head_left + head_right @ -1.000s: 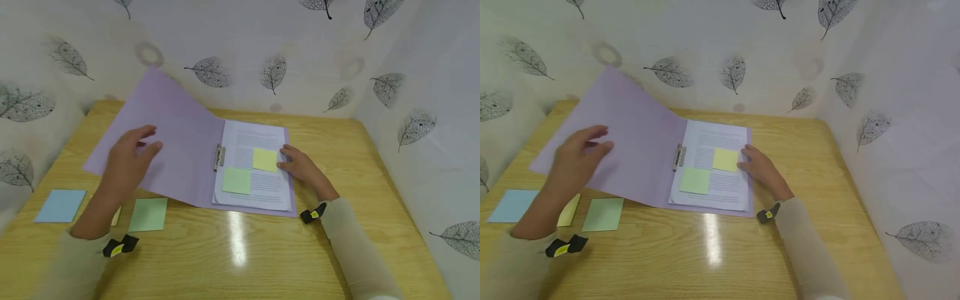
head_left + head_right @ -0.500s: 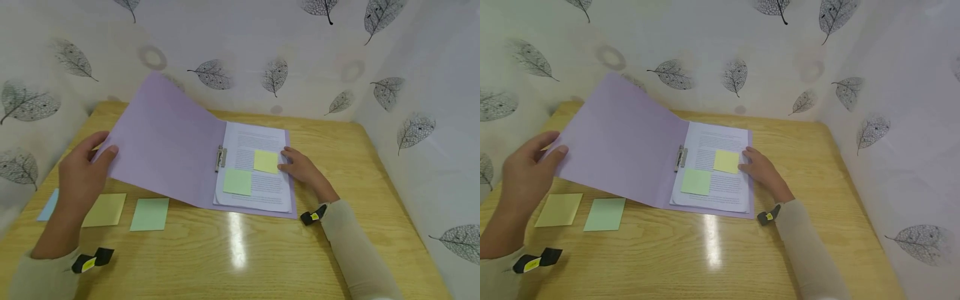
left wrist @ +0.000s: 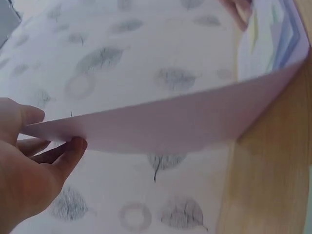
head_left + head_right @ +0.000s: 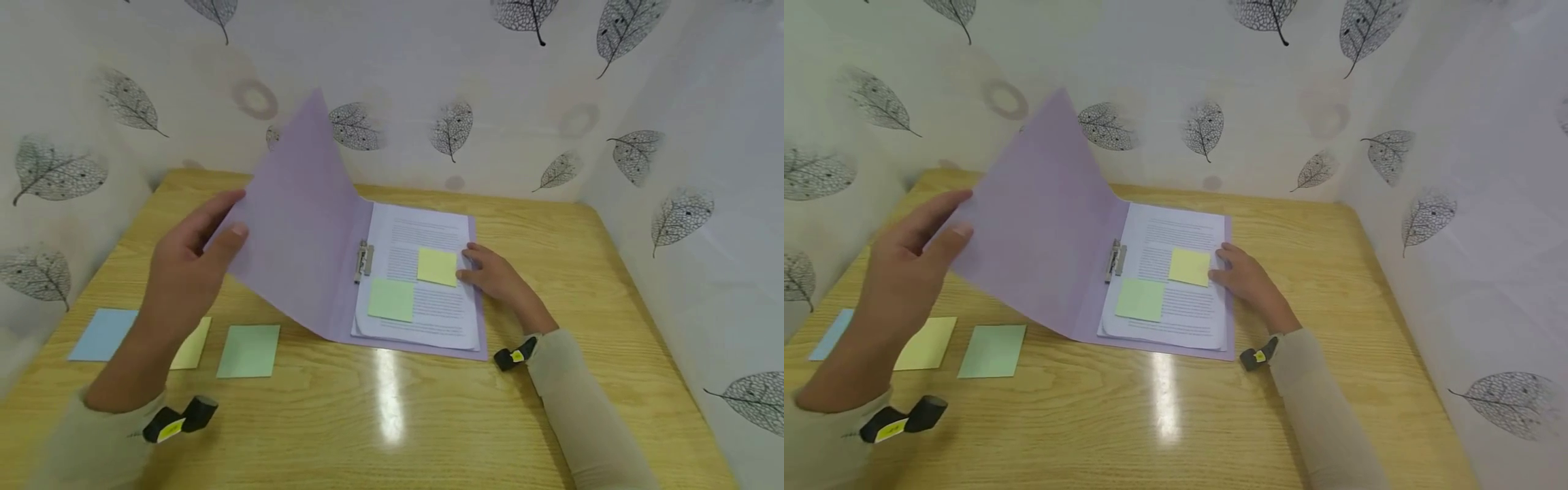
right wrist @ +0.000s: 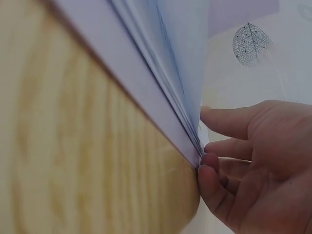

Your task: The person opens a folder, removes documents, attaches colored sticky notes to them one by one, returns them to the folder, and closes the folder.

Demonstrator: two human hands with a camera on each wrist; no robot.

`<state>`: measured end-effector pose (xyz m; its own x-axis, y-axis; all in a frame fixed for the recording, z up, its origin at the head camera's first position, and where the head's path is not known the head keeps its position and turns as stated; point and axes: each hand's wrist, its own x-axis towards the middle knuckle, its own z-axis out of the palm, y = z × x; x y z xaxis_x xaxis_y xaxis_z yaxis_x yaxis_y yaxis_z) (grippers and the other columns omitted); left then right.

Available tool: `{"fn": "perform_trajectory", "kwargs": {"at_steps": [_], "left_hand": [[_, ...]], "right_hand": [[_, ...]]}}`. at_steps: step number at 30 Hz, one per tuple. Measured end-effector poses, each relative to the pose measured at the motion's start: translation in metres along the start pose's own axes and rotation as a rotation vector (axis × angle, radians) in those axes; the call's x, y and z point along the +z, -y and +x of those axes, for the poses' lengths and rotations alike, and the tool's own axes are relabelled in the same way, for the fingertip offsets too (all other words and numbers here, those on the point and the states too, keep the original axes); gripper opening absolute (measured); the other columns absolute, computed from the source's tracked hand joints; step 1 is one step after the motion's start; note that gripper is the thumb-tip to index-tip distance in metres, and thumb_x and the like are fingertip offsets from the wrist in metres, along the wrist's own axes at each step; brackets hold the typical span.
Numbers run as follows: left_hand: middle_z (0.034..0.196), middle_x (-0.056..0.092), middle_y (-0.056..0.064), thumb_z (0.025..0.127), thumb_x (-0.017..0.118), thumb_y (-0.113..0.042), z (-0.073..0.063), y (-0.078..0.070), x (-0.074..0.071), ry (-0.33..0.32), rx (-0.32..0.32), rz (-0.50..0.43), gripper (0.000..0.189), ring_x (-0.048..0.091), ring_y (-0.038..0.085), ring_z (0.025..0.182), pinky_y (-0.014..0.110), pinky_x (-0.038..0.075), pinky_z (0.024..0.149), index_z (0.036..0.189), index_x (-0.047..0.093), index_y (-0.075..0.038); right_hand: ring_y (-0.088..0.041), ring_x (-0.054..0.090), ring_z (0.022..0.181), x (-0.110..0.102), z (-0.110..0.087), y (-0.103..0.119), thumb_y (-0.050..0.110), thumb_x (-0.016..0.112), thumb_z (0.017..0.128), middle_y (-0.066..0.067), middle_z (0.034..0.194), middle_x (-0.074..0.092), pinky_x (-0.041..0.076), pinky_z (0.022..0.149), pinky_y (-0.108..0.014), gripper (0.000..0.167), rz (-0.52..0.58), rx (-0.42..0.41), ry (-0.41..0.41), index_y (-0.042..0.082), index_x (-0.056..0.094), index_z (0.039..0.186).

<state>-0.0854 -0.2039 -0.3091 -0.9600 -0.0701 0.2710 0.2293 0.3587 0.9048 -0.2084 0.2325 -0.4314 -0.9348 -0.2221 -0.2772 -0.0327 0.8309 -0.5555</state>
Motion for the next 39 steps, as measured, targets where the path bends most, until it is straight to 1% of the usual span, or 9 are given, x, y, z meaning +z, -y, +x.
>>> {"fn": "perform_trajectory", "kwargs": {"at_steps": [2, 5, 9, 13, 19, 23, 27, 34, 39], "left_hand": [[0.147, 0.054, 0.007, 0.104, 0.057, -0.021, -0.001, -0.009, 0.015, 0.063, 0.042, -0.094, 0.047, 0.057, 0.013, 0.120, 0.012, 0.050, 0.091, 0.150, 0.050, -0.023], [0.154, 0.047, 0.005, 0.102, 0.059, -0.014, -0.002, -0.015, 0.045, 0.164, 0.097, -0.166, 0.055, 0.052, 0.016, 0.132, 0.022, 0.049, 0.103, 0.154, 0.042, -0.021], [0.163, 0.031, -0.004, 0.100, 0.062, -0.020, -0.008, -0.011, 0.086, 0.296, 0.138, -0.045, 0.069, 0.033, 0.020, 0.148, 0.050, 0.036, 0.118, 0.159, 0.029, -0.032], [0.167, 0.022, -0.005, 0.096, 0.066, -0.034, -0.014, -0.007, 0.126, 0.382, 0.153, 0.129, 0.076, 0.021, 0.022, 0.154, 0.056, 0.027, 0.120, 0.160, 0.025, -0.035], [0.168, 0.020, 0.003, 0.094, 0.067, -0.043, -0.023, -0.011, 0.185, 0.522, 0.202, 0.310, 0.077, 0.012, 0.030, 0.156, 0.061, 0.013, 0.123, 0.160, 0.031, -0.024], [0.167, 0.023, 0.008, 0.096, 0.062, -0.050, -0.030, -0.008, 0.221, 0.622, 0.219, 0.510, 0.074, 0.014, 0.039, 0.155, 0.073, 0.013, 0.116, 0.159, 0.034, -0.023], [0.163, 0.032, 0.011, 0.096, 0.062, -0.052, -0.037, 0.003, 0.252, 0.681, 0.242, 0.698, 0.070, 0.021, 0.044, 0.152, 0.077, 0.016, 0.113, 0.155, 0.040, -0.022], [0.162, 0.033, 0.015, 0.097, 0.062, -0.051, -0.041, 0.008, 0.262, 0.790, 0.252, 0.775, 0.065, 0.025, 0.044, 0.151, 0.079, 0.014, 0.112, 0.152, 0.045, -0.022], [0.161, 0.035, 0.014, 0.102, 0.056, -0.041, -0.006, 0.014, 0.236, 0.828, 0.264, 0.710, 0.053, 0.031, 0.035, 0.150, 0.062, 0.022, 0.120, 0.151, 0.048, -0.020]], "right_hand": [[-0.037, 0.023, 0.153, -0.002, -0.002, 0.000, 0.031, 0.060, 0.102, -0.013, 0.168, 0.020, 0.019, 0.124, -0.055, 0.065, 0.016, 0.005, -0.003, 0.004, 0.036, 0.156], [-0.033, 0.053, 0.130, -0.008, -0.006, 0.002, 0.035, 0.057, 0.103, -0.018, 0.150, 0.049, 0.030, 0.119, -0.054, 0.064, 0.039, 0.034, -0.018, 0.006, 0.036, 0.156], [-0.027, 0.061, 0.087, -0.021, -0.013, 0.007, 0.046, 0.051, 0.104, -0.017, 0.098, 0.067, 0.049, 0.092, -0.045, 0.064, 0.109, 0.043, -0.076, 0.012, 0.036, 0.157], [-0.031, 0.064, 0.083, -0.041, -0.024, 0.013, 0.050, 0.051, 0.103, -0.019, 0.115, 0.067, 0.055, 0.076, -0.035, 0.062, 0.285, -0.041, -0.172, 0.016, 0.041, 0.155], [-0.017, 0.066, 0.088, -0.065, -0.043, 0.021, 0.045, 0.054, 0.103, -0.005, 0.150, 0.051, 0.058, 0.077, -0.024, 0.058, 0.489, -0.180, -0.284, 0.019, 0.044, 0.153], [-0.025, 0.064, 0.108, -0.069, -0.045, 0.020, 0.047, 0.056, 0.102, -0.007, 0.155, 0.044, 0.058, 0.088, -0.037, 0.062, 0.394, -0.171, -0.245, 0.021, 0.040, 0.156], [-0.038, 0.044, 0.140, -0.062, -0.035, 0.013, 0.050, 0.060, 0.099, -0.011, 0.165, 0.027, 0.042, 0.109, -0.058, 0.075, 0.183, -0.142, -0.056, 0.020, 0.028, 0.161], [-0.041, 0.005, 0.155, -0.036, -0.022, -0.001, 0.031, 0.069, 0.097, -0.020, 0.168, 0.007, 0.010, 0.124, -0.059, 0.082, -0.053, -0.162, 0.247, 0.007, 0.023, 0.161], [-0.041, 0.002, 0.155, -0.027, -0.020, -0.001, 0.020, 0.070, 0.094, -0.021, 0.169, 0.002, 0.009, 0.124, -0.058, 0.083, -0.110, -0.154, 0.273, 0.007, 0.023, 0.161]]}}
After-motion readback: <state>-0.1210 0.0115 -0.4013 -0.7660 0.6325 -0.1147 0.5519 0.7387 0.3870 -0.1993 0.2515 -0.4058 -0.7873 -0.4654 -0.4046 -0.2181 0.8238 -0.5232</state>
